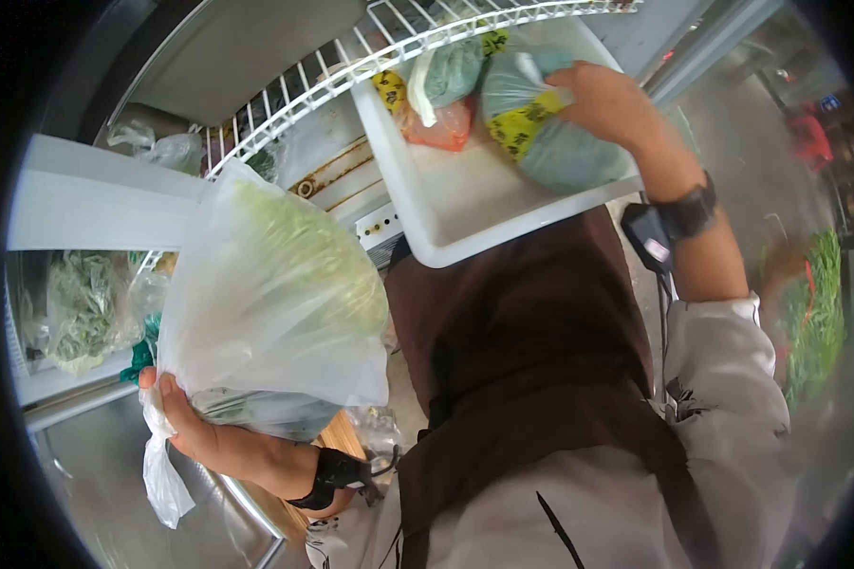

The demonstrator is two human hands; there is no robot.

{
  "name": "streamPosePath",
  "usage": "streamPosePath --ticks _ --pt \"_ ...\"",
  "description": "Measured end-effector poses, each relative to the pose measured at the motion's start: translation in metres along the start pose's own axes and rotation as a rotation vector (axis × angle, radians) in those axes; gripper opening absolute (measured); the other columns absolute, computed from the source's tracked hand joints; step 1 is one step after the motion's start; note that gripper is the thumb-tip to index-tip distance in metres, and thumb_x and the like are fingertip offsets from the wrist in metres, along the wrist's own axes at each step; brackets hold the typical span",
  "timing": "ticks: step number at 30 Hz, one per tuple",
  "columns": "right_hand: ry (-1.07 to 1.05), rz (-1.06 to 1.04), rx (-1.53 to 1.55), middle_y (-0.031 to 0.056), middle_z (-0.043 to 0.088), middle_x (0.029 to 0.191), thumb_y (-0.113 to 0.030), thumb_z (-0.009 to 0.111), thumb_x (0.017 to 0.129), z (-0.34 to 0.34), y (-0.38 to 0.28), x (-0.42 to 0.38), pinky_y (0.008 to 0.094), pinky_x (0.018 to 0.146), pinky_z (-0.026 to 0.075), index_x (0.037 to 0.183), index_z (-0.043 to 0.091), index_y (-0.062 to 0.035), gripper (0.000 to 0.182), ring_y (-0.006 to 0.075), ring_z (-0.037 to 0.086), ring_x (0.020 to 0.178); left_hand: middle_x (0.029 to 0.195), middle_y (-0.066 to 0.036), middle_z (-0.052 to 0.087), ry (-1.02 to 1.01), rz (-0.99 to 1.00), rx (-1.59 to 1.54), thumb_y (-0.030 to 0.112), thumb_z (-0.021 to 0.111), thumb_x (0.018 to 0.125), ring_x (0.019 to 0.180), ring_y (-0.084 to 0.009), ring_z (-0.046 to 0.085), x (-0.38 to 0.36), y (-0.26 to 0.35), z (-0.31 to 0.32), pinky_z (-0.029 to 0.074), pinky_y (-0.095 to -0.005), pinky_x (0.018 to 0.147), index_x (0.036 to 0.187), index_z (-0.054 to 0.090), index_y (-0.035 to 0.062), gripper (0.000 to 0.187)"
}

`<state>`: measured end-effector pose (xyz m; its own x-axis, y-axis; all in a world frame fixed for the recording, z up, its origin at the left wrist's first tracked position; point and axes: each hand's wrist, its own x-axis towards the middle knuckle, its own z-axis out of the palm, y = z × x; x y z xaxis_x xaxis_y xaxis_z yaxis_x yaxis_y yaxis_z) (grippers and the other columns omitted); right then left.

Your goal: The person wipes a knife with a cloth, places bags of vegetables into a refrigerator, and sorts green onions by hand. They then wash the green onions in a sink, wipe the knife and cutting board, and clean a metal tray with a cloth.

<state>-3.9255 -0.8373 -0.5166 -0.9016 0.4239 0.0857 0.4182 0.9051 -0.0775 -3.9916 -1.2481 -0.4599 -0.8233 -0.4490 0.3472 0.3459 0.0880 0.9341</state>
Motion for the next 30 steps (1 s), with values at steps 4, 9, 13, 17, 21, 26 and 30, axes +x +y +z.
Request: streamPosePath --ticks 4,9,13,17,21,26,30 --pt "-0.125 0.037 -0.054 0.0141 0.06 0.106 -0.017 0.066 0.07 0.009 0.005 0.01 0.0387 0.084 0.047 0.118 0.058 -0.0139 0.049 0.0287 0.059 0.098 0.12 -0.012 0.054 -0.058 0.025 -0.007 0.018 0.051 0.089 0.109 -0.0188 0.052 -0.002 0.002 -0.001 0.038 -0.0294 0.095 0.122 0.049 -0.0077 0.042" --pt "0.148 0.01 -0.121 0.0124 0.06 0.108 -0.019 0.068 0.071 -0.005 -0.024 -0.014 0.0407 0.088 0.043 0.117 0.058 -0.0098 0.048 0.0315 0.054 0.104 0.108 -0.012 0.058 -0.111 0.035 -0.06 0.016 0.053 0.086 0.099 -0.0181 0.055 0.004 0.001 -0.004 0.041 -0.0297 0.089 0.116 0.055 -0.0058 0.037" --pt "0.392 -0.575 0.194 0.0157 0.056 0.113 -0.021 0.073 0.072 -0.044 -0.077 -0.032 0.0386 0.081 0.048 0.116 0.057 -0.0032 0.05 0.0306 0.055 0.102 0.1 -0.009 0.059 -0.192 -0.061 -0.208 0.017 0.058 0.083 0.093 -0.0167 0.056 0.016 0.001 0.005 0.043 -0.028 0.084 0.114 0.054 -0.0031 0.037" --pt "0.233 -0.708 0.854 0.0106 0.057 0.118 -0.03 0.073 0.071 -0.077 -0.158 -0.055 0.0326 0.095 0.039 0.121 0.054 -0.0043 0.06 0.0245 0.051 0.112 0.094 -0.004 0.059 -0.425 0.013 -0.224 0.008 0.057 0.085 0.083 -0.0096 0.053 0.0 0.026 0.024 0.04 -0.0224 0.078 0.104 0.058 -0.003 0.022" --pt "0.217 -0.802 0.796 0.0097 0.062 0.106 -0.021 0.07 0.074 -0.077 -0.183 -0.031 0.03 0.086 0.045 0.116 0.057 -0.0026 0.047 0.0178 0.057 0.097 0.101 -0.007 0.059 -0.641 -0.106 -0.293 0.014 0.061 0.085 0.086 -0.0097 0.053 0.0 0.046 0.048 0.039 -0.0212 0.08 0.106 0.057 -0.0037 0.028" --pt "0.052 -0.3 1.363 0.0098 0.067 0.088 -0.014 0.063 0.081 -0.087 -0.125 -0.016 0.0287 0.07 0.051 0.101 0.062 0.0035 0.027 0.0166 0.064 0.076 0.108 -0.008 0.057 -0.83 -0.156 -0.363 0.028 0.063 0.086 0.098 -0.0134 0.053 0.009 0.049 0.085 0.038 -0.0223 0.088 0.115 0.055 -0.0015 0.042" --pt "0.286 -0.06 1.689 0.0078 0.065 0.093 -0.011 0.059 0.084 -0.088 -0.077 -0.026 0.0276 0.069 0.051 0.106 0.059 0.0041 0.027 0.0155 0.063 0.078 0.105 -0.008 0.059 -0.943 -0.374 -0.513 0.031 0.06 0.088 0.092 -0.0162 0.058 0.004 0.05 0.104 0.047 -0.0268 0.078 0.117 0.054 0.0034 0.041"
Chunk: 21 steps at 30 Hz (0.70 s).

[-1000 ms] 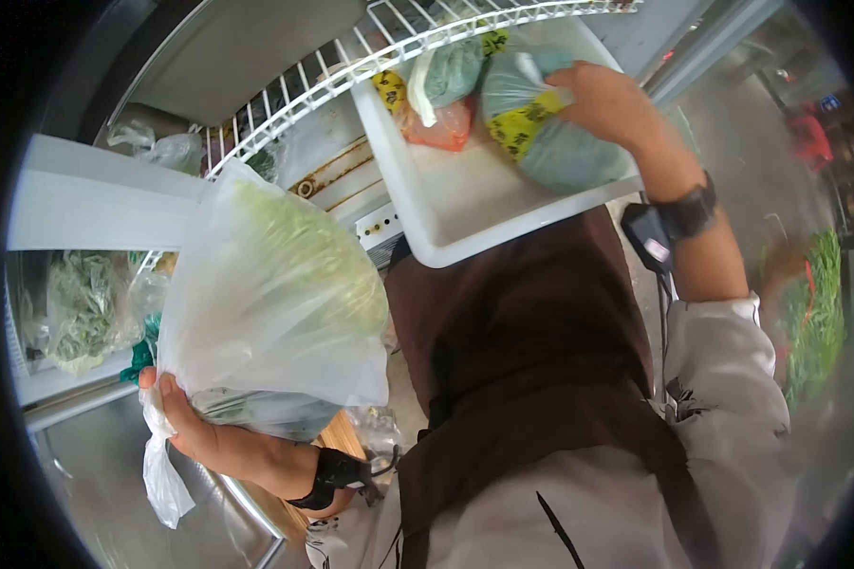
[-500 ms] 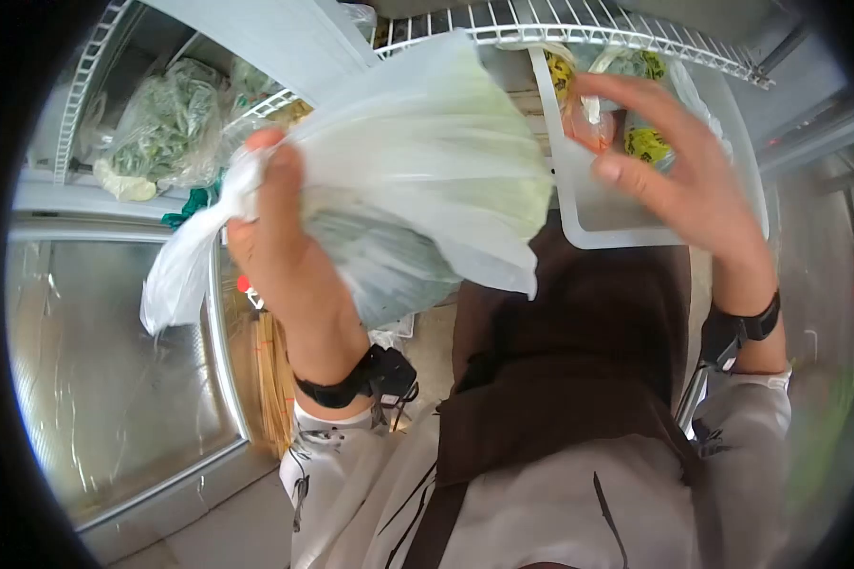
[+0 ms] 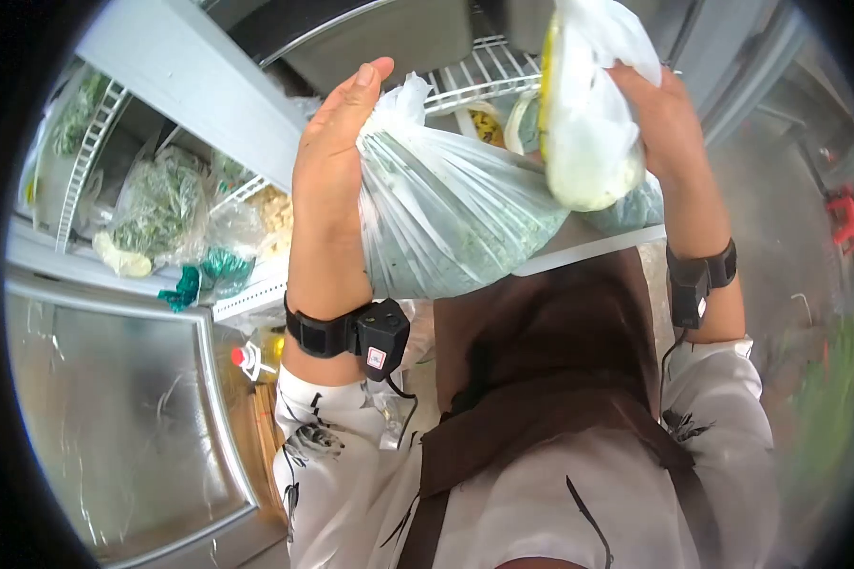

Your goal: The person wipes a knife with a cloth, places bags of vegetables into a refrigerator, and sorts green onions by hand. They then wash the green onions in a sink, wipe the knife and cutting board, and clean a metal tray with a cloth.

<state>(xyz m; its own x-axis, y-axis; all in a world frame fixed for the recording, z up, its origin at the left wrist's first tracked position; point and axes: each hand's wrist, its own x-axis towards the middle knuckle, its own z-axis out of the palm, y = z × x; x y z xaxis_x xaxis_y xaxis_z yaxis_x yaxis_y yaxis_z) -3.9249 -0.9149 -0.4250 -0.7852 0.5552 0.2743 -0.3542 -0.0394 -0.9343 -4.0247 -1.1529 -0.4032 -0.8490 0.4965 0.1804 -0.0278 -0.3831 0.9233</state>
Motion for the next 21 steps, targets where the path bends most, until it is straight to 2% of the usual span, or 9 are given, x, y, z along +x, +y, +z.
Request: streamPosePath --ticks 2,5,8,11,14,21 --pt "0.121 -0.051 0.041 0.0089 0.064 0.095 -0.011 0.058 0.084 -0.022 -0.001 -0.002 0.0276 0.069 0.051 0.108 0.058 0.0047 0.028 0.0162 0.063 0.08 0.101 -0.008 0.06 -0.039 -0.074 -0.124 0.031 0.06 0.088 0.087 -0.0171 0.06 0.01 -0.009 0.007 0.05 -0.0292 0.073 0.115 0.055 0.0049 0.038" --pt "0.261 -0.095 0.094 0.0089 0.063 0.1 -0.012 0.058 0.084 -0.045 -0.006 -0.007 0.0278 0.074 0.049 0.109 0.057 0.0045 0.029 0.0162 0.061 0.087 0.095 -0.009 0.062 0.095 -0.158 -0.272 0.031 0.06 0.088 0.079 -0.0199 0.062 0.019 -0.015 0.031 0.052 -0.0334 0.068 0.108 0.057 0.0053 0.033" --pt "0.38 -0.117 0.146 0.009 0.062 0.102 -0.012 0.057 0.085 -0.063 -0.007 -0.007 0.0283 0.076 0.048 0.11 0.057 0.0044 0.03 0.0166 0.06 0.09 0.091 -0.009 0.063 0.087 -0.344 -0.436 0.03 0.06 0.088 0.077 -0.0223 0.063 0.045 -0.026 0.029 0.053 -0.0362 0.066 0.101 0.058 0.0063 0.027" --pt "0.47 -0.144 0.156 0.0094 0.061 0.104 -0.013 0.057 0.085 -0.077 -0.007 -0.007 0.0291 0.077 0.048 0.111 0.057 0.0045 0.031 0.0173 0.06 0.092 0.091 -0.011 0.063 0.07 -0.403 -0.495 0.028 0.058 0.089 0.076 -0.0237 0.063 0.053 -0.033 0.034 0.053 -0.0378 0.064 0.097 0.058 0.0065 0.023" --pt "0.528 -0.176 0.168 0.0096 0.061 0.105 -0.013 0.057 0.085 -0.088 -0.007 -0.01 0.0298 0.079 0.048 0.112 0.056 0.005 0.032 0.018 0.059 0.094 0.09 -0.011 0.062 -0.004 -0.376 -0.442 0.029 0.057 0.09 0.078 -0.0241 0.062 0.056 -0.043 0.032 0.053 -0.0378 0.066 0.097 0.058 0.0061 0.024" --pt "0.539 -0.23 0.253 0.0094 0.059 0.107 -0.011 0.055 0.086 -0.113 -0.006 -0.016 0.0316 0.081 0.047 0.111 0.054 0.0053 0.03 0.0201 0.058 0.096 0.09 -0.011 0.061 0.12 -0.221 -0.447 0.032 0.053 0.092 0.08 -0.0255 0.061 0.068 -0.063 0.023 0.052 -0.0387 0.07 0.096 0.057 0.0044 0.029"
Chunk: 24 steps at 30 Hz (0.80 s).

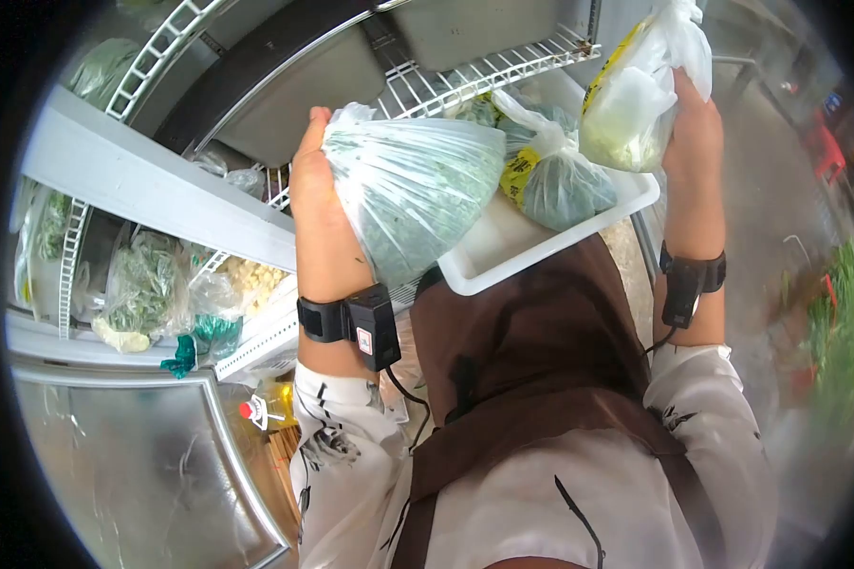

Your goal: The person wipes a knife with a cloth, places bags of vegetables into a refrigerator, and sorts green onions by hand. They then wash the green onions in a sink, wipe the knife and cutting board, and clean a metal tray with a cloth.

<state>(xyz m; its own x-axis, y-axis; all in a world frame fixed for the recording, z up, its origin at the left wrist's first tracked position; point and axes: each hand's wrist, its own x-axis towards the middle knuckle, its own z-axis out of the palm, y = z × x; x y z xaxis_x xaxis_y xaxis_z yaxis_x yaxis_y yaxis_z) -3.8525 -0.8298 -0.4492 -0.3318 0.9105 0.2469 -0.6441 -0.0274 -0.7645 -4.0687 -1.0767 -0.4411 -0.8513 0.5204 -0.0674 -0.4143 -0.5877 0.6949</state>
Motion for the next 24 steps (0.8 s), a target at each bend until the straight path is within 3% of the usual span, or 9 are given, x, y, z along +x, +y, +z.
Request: streamPosePath --ticks 7,8,10,12,16,19,20,23,24 --pt "0.059 -0.076 0.017 0.0104 0.059 0.107 -0.01 0.057 0.084 -0.024 -0.001 0.001 0.0333 0.079 0.048 0.113 0.054 0.0051 0.033 0.0222 0.059 0.095 0.09 -0.011 0.061 0.008 0.05 0.026 0.033 0.051 0.092 0.082 -0.0261 0.06 -0.013 -0.016 0.014 0.051 -0.0394 0.072 0.097 0.056 0.0039 0.03" --pt "0.099 -0.116 -0.057 0.0105 0.059 0.106 -0.01 0.058 0.084 -0.014 -0.072 -0.028 0.0335 0.079 0.048 0.112 0.054 0.0053 0.033 0.0224 0.059 0.094 0.09 -0.012 0.06 0.005 -0.014 -0.054 0.034 0.048 0.094 0.081 -0.0274 0.06 -0.054 -0.001 0.05 0.051 -0.0405 0.073 0.097 0.056 0.003 0.032" --pt "0.103 -0.101 -0.084 0.0108 0.06 0.104 -0.009 0.058 0.083 -0.018 -0.07 -0.032 0.0336 0.077 0.048 0.111 0.054 0.0055 0.032 0.0224 0.06 0.091 0.09 -0.012 0.06 0.002 -0.052 -0.098 0.032 0.048 0.094 0.082 -0.0279 0.06 -0.064 -0.017 0.066 0.051 -0.0412 0.074 0.097 0.056 0.0024 0.031" --pt "0.086 -0.092 -0.124 0.0113 0.061 0.101 -0.008 0.058 0.082 -0.02 -0.068 -0.034 0.0334 0.076 0.049 0.11 0.054 0.0055 0.032 0.0222 0.061 0.088 0.092 -0.013 0.06 -0.014 -0.048 -0.138 0.026 0.049 0.094 0.082 -0.0273 0.059 -0.059 -0.031 0.071 0.051 -0.0409 0.074 0.099 0.055 0.0006 0.027" --pt "0.073 -0.104 -0.167 0.0124 0.061 0.099 -0.006 0.058 0.08 -0.021 -0.069 -0.036 0.0322 0.074 0.049 0.109 0.054 0.0054 0.032 0.0213 0.061 0.086 0.093 -0.011 0.058 0.149 -0.032 -0.158 0.018 0.053 0.093 0.084 -0.0229 0.057 -0.015 -0.058 0.075 0.049 -0.035 0.078 0.102 0.053 -0.0015 0.022" --pt "0.065 -0.082 -0.185 0.0125 0.061 0.101 -0.006 0.057 0.08 -0.024 -0.066 -0.033 0.032 0.074 0.049 0.109 0.055 0.0053 0.032 0.0209 0.061 0.087 0.091 -0.009 0.058 0.263 0.259 0.062 0.014 0.054 0.091 0.083 -0.0186 0.055 -0.002 -0.077 0.068 0.048 -0.0317 0.077 0.102 0.054 -0.0009 0.019" --pt "0.064 -0.076 -0.189 0.0124 0.061 0.101 -0.006 0.057 0.08 -0.025 -0.065 -0.034 0.0319 0.074 0.049 0.109 0.055 0.0055 0.032 0.021 0.061 0.087 0.086 -0.006 0.056 0.18 0.332 0.127 0.01 0.055 0.09 0.076 -0.0124 0.051 -0.011 -0.081 0.066 0.044 -0.027 0.07 0.101 0.055 -0.0003 0.015" --pt "0.068 -0.08 -0.19 0.0121 0.061 0.102 -0.005 0.056 0.08 -0.028 -0.068 -0.041 0.0317 0.075 0.049 0.11 0.054 0.0056 0.032 0.0213 0.061 0.088 0.079 -0.001 0.053 0.041 0.549 0.612 0.01 0.056 0.089 0.07 -0.0075 0.046 -0.046 -0.091 0.046 0.039 -0.0215 0.063 0.099 0.055 -0.0001 0.014" --pt "0.07 -0.077 -0.183 0.012 0.061 0.102 -0.005 0.056 0.08 -0.031 -0.064 -0.042 0.0316 0.076 0.049 0.11 0.054 0.0056 0.032 0.0214 0.06 0.088 0.076 0.002 0.051 0.008 0.479 0.636 0.01 0.057 0.088 0.067 -0.0043 0.042 -0.063 -0.089 0.044 0.034 -0.0178 0.06 0.099 0.054 0.0004 0.015"
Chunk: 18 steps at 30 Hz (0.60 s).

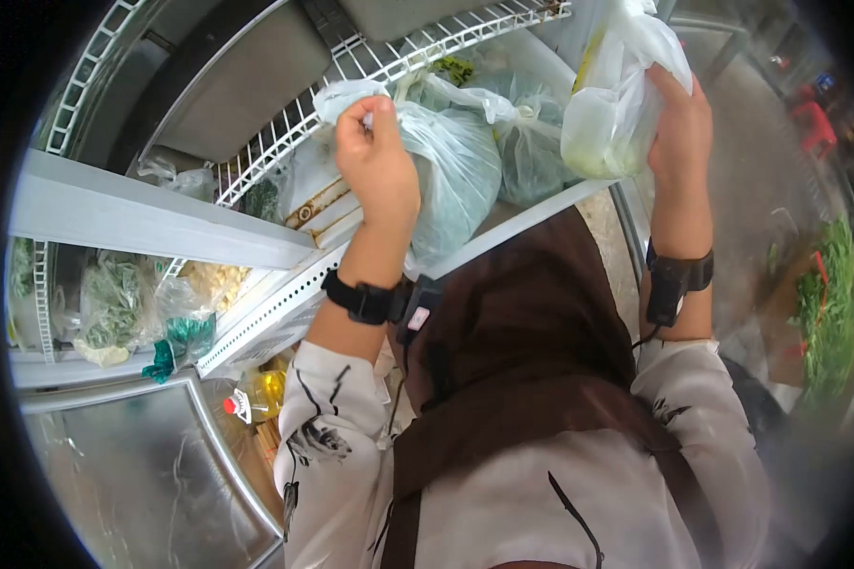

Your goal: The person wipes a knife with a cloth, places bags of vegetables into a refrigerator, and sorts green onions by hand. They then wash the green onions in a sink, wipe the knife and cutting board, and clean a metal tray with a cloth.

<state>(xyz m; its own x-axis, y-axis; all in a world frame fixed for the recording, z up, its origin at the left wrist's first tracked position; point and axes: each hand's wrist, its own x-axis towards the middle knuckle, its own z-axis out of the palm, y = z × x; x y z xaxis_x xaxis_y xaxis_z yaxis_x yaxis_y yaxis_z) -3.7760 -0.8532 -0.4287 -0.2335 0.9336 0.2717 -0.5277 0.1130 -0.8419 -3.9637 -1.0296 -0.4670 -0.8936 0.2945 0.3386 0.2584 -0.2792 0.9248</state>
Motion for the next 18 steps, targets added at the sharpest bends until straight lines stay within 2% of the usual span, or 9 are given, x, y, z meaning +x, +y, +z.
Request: streamPosePath --ticks 3,6,9,12,14,15,16,17,18 --pt "0.041 -0.029 0.088 0.0119 0.061 0.103 -0.004 0.055 0.08 -0.012 0.008 0.003 0.0318 0.079 0.047 0.111 0.054 0.0059 0.032 0.0216 0.06 0.091 0.086 0.0 0.054 -0.116 -0.053 -0.025 0.012 0.058 0.088 0.073 -0.0054 0.045 -0.019 -0.008 -0.023 0.036 -0.0177 0.065 0.106 0.054 0.0019 0.021" --pt "0.073 -0.131 0.166 0.0126 0.06 0.104 -0.003 0.054 0.079 -0.019 0.002 0.003 0.0322 0.082 0.046 0.11 0.054 0.0063 0.032 0.0221 0.059 0.094 0.079 0.003 0.052 -0.304 -0.068 0.087 0.009 0.056 0.089 0.069 -0.0017 0.043 -0.025 0.013 -0.044 0.034 -0.0157 0.059 0.108 0.053 0.0015 0.021" --pt "0.099 -0.252 0.052 0.0126 0.061 0.104 -0.002 0.053 0.079 -0.018 -0.017 -0.018 0.0323 0.084 0.045 0.109 0.056 0.0056 0.031 0.0234 0.058 0.095 0.08 -0.001 0.055 -0.486 -0.115 0.22 0.009 0.061 0.085 0.069 -0.0081 0.049 -0.023 0.032 -0.068 0.038 -0.0201 0.063 0.112 0.054 0.0023 0.029" --pt "0.022 -0.328 0.088 0.0131 0.061 0.105 0.0 0.052 0.077 -0.031 -0.021 -0.037 0.0329 0.084 0.045 0.107 0.057 0.0049 0.031 0.0257 0.058 0.096 0.102 -0.014 0.055 -0.502 0.279 0.921 0.01 0.067 0.079 0.092 -0.0232 0.054 -0.023 0.054 -0.076 0.041 -0.032 0.085 0.117 0.054 0.0023 0.041" --pt "0.107 -0.517 -0.554 0.0142 0.061 0.106 0.0 0.051 0.077 -0.06 -0.01 -0.048 0.0333 0.086 0.044 0.106 0.059 0.0057 0.031 0.0266 0.058 0.098 0.103 -0.016 0.053 -0.318 0.527 1.042 0.015 0.072 0.073 0.093 -0.0281 0.052 -0.019 0.059 -0.07 0.041 -0.0375 0.084 0.116 0.055 0.0022 0.048" --pt "0.067 -0.505 -0.568 0.0151 0.061 0.107 -0.006 0.05 0.08 -0.065 -0.012 -0.051 0.0348 0.087 0.045 0.107 0.057 0.0058 0.031 0.0263 0.058 0.098 0.104 -0.018 0.052 -0.218 0.653 1.099 0.018 0.075 0.07 0.093 -0.0305 0.051 -0.015 0.061 -0.068 0.041 -0.0402 0.083 0.115 0.055 0.0022 0.052" --pt "0.028 -0.493 -0.582 0.0161 0.06 0.107 -0.013 0.048 0.083 -0.07 -0.013 -0.054 0.0362 0.087 0.046 0.109 0.056 0.0059 0.032 0.0261 0.059 0.098 0.114 -0.016 0.049 -0.23 0.657 1.079 0.02 0.076 0.068 0.105 -0.0303 0.047 -0.015 0.067 -0.064 0.037 -0.0415 0.089 0.118 0.054 0.0031 0.057" --pt "-0.011 -0.482 -0.596 0.017 0.059 0.108 -0.019 0.047 0.086 -0.073 -0.016 -0.058 0.0376 0.087 0.047 0.11 0.054 0.006 0.035 0.0258 0.059 0.098 0.115 -0.016 0.049 -0.398 0.662 0.975 0.022 0.076 0.067 0.106 -0.0307 0.047 -0.011 0.066 -0.06 0.037 -0.0418 0.09 0.118 0.054 0.0035 0.059" --pt "-0.025 -0.384 -0.409 0.0174 0.059 0.109 -0.021 0.048 0.085 -0.072 -0.017 -0.063 0.0383 0.088 0.046 0.111 0.054 0.0058 0.038 0.0259 0.058 0.1 0.116 -0.016 0.05 -0.561 0.66 0.868 0.023 0.077 0.066 0.107 -0.031 0.047 -0.005 0.065 -0.054 0.037 -0.042 0.091 0.119 0.054 0.0038 0.06"
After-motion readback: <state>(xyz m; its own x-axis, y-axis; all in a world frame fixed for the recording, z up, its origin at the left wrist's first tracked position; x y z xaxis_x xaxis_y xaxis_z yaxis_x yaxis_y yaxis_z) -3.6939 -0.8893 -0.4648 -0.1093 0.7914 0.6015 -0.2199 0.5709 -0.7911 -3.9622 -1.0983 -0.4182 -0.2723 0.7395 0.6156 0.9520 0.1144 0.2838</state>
